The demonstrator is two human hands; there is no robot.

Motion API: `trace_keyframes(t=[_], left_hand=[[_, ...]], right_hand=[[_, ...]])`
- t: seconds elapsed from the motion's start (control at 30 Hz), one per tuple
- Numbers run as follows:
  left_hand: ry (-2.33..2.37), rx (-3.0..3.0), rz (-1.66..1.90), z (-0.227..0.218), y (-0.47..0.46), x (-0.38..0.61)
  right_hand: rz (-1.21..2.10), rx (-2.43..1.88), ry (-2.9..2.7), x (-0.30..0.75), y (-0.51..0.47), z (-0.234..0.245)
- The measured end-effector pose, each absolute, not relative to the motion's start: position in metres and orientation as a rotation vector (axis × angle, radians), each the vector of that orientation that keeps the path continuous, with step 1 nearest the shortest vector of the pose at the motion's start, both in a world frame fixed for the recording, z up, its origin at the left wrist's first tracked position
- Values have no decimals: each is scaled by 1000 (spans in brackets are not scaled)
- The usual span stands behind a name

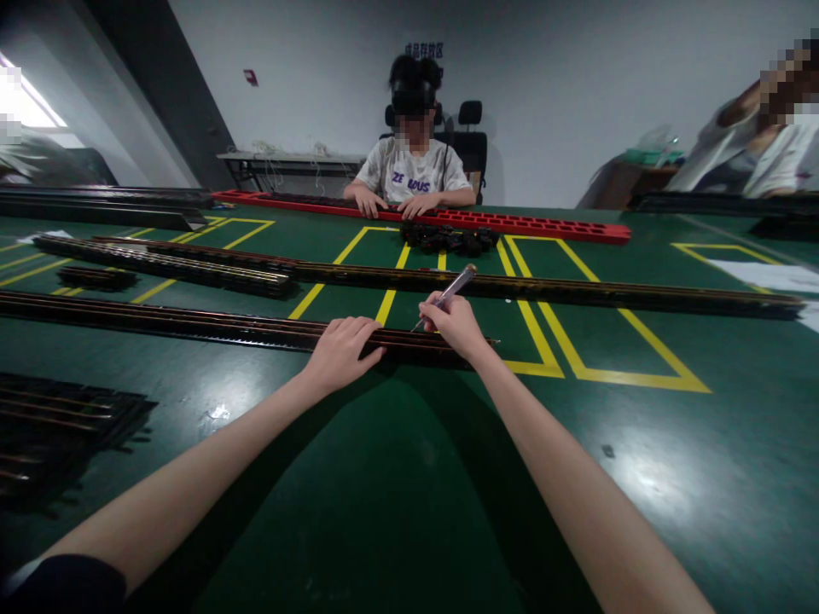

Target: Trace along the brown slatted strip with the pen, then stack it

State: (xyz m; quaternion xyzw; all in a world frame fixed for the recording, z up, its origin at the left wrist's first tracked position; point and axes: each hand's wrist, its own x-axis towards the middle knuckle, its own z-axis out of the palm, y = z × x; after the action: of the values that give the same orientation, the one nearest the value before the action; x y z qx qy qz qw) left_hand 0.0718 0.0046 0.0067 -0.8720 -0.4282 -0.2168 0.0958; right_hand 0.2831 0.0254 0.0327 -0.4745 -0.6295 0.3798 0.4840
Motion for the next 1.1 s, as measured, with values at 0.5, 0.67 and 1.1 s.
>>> trace_keyframes(t=[0.5, 0.67, 1.1], left_hand=[[-1335, -2528, -631, 6, 2, 75], [-1338, -2511, -651, 4, 2, 74], [-1310, -2526, -665, 3, 2, 73]], right_hand=[[850, -1208, -1609, 281, 24, 35], [846, -1209, -1622, 283, 24, 35], [871, -1209, -1597, 285, 26, 34]])
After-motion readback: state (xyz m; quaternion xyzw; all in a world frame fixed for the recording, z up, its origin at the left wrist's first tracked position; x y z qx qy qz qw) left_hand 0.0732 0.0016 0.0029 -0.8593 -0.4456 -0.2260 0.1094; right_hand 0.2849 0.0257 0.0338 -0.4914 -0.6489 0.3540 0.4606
